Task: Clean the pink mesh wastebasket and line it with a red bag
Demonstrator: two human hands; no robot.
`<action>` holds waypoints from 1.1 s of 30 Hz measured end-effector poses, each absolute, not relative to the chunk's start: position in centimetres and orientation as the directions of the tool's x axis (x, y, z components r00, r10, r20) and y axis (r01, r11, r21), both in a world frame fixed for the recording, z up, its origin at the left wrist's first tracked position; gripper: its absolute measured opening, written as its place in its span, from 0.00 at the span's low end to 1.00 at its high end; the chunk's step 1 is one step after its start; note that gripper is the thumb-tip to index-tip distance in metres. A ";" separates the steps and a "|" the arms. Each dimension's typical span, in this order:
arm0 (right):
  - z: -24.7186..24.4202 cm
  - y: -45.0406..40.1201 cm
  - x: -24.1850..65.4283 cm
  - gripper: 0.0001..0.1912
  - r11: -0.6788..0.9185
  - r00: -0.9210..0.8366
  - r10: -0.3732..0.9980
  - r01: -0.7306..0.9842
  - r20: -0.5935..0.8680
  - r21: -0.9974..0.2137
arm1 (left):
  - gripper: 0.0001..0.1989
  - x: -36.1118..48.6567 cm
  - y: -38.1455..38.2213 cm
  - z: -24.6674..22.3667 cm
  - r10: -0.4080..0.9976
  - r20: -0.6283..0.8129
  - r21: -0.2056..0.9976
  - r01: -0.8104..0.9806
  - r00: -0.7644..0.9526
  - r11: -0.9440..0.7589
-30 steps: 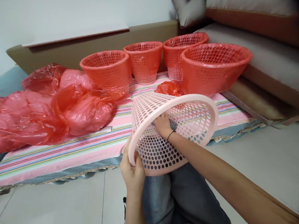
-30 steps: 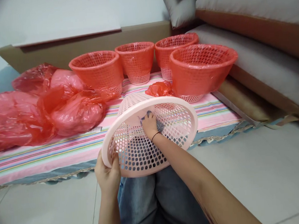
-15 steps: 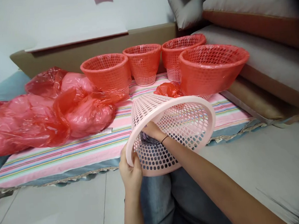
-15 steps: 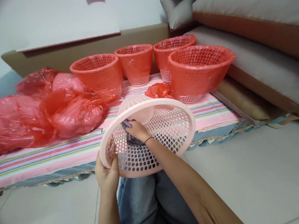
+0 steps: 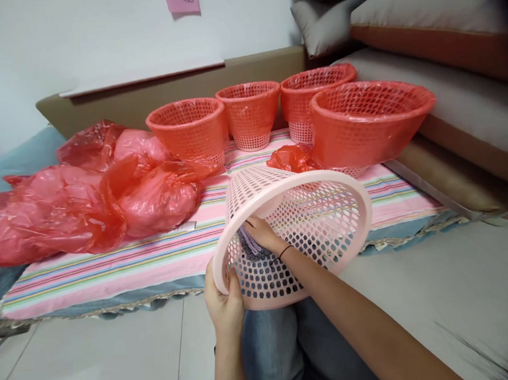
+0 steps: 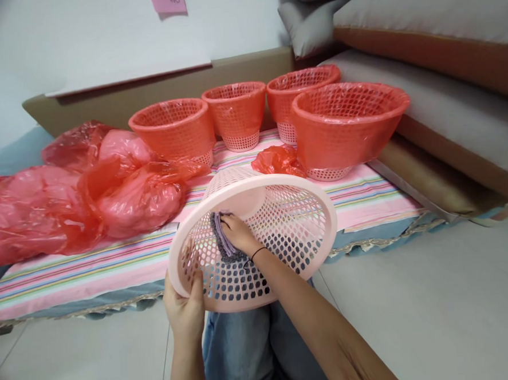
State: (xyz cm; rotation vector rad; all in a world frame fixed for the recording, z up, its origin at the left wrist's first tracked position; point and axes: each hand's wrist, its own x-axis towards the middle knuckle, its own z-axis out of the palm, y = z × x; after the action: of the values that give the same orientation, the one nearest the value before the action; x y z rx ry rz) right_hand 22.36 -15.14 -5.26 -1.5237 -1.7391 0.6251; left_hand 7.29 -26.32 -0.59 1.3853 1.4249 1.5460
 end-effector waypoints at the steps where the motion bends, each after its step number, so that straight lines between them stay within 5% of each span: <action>1: -5.4 -15.2 22.3 0.20 0.208 -0.066 0.974 0.625 0.215 -0.752 | 0.21 7.3 -26.4 -0.7 0.922 0.269 0.957 0.184 -0.277 -0.224; 11: -7.3 -15.4 22.9 0.24 0.357 -0.237 0.934 0.659 0.267 -0.662 | 0.20 7.9 -27.0 -1.1 0.909 0.283 0.950 0.220 -0.307 -0.222; 27: -5.4 -18.2 22.0 0.27 0.286 -0.039 0.928 0.714 0.371 -0.639 | 0.20 8.1 -27.1 -1.0 0.900 0.280 0.953 0.209 -0.333 -0.219; 33: -5.6 -18.8 21.8 0.20 0.221 0.049 0.929 0.724 0.368 -0.653 | 0.20 8.2 -27.1 -1.1 0.902 0.260 0.960 0.192 -0.344 -0.204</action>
State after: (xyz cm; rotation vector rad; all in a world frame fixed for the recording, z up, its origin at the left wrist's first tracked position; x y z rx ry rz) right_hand 21.82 -18.78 -5.59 -1.5515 -1.7212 0.3334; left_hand 8.18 -27.08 -1.05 1.3049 1.4832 1.5997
